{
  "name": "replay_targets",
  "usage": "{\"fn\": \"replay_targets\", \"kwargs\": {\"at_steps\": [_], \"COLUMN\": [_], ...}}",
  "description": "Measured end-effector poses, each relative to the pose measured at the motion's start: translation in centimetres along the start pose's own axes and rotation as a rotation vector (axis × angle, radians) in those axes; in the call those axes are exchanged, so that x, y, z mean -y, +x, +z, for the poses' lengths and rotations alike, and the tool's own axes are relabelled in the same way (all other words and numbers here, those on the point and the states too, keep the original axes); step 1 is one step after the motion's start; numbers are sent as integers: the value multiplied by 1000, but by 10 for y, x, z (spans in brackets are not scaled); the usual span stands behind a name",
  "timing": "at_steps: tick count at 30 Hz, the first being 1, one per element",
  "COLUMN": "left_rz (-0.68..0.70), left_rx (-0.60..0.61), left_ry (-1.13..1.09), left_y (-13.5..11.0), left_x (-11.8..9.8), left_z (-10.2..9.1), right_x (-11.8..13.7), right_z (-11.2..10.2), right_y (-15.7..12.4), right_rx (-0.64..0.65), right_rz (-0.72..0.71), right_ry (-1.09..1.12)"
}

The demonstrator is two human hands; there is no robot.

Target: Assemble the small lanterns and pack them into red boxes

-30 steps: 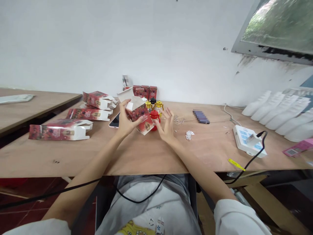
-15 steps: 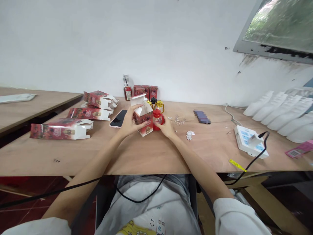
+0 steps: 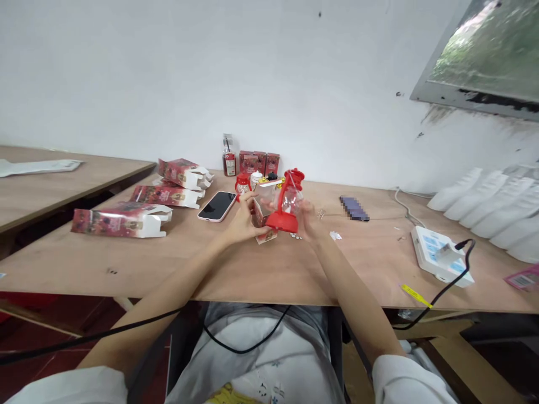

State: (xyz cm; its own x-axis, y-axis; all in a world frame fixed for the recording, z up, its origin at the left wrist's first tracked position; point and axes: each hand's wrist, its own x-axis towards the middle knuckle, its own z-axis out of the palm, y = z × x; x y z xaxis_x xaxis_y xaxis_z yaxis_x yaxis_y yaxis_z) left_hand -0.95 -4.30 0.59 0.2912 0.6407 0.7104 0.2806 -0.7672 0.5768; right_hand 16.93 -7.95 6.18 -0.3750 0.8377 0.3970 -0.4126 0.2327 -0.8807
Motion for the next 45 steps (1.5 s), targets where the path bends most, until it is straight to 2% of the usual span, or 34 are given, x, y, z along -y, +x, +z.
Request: {"fn": "replay_targets", "kwargs": {"at_steps": [5, 8, 10, 12, 14, 19, 21, 24, 28, 32, 36, 40, 42, 45], "left_rz": [-32, -46, -57, -71, -70, -11, -10, -18, -16, 19, 71, 118, 118, 72], "left_rx": [2, -6, -7, -15, -17, 28, 23, 13, 15, 21, 73, 94, 89, 90], "left_ry": [-59, -94, -103, -104, -102, -72, -59, -68, -52, 57, 130, 148, 141, 118], "left_y": [-1, -1, -2, -2, -1, -1, -1, -1, -1, 0, 0, 1, 1, 2], "left_x": [0, 1, 2, 2, 2, 4, 5, 7, 6, 1, 0, 1, -1, -4], "left_z": [4, 6, 6, 5, 4, 5, 5, 4, 2, -1, -2, -2, -3, -5], "right_x": [-8, -11, -10, -6, 2, 21, 20, 14, 9, 12, 11, 9, 8, 5], "right_z": [2, -4, -9, -12, -13, -5, -3, -2, -1, -5, -16, -21, -20, -20], "right_y": [28, 38, 39, 38, 36, 38, 40, 43, 43, 44, 48, 46, 44, 40], "right_rx": [-246, -351, -370, -349, -303, -30, -37, -83, -75, 28, 121, 209, 161, -28], "right_rz": [-131, -223, -275, -261, -185, 31, 35, -15, -82, -108, -27, -11, -44, -102], "right_ry": [-150, -375, -551, -695, -795, -936, -977, -996, -970, -1005, -1094, -980, -876, -630]}}
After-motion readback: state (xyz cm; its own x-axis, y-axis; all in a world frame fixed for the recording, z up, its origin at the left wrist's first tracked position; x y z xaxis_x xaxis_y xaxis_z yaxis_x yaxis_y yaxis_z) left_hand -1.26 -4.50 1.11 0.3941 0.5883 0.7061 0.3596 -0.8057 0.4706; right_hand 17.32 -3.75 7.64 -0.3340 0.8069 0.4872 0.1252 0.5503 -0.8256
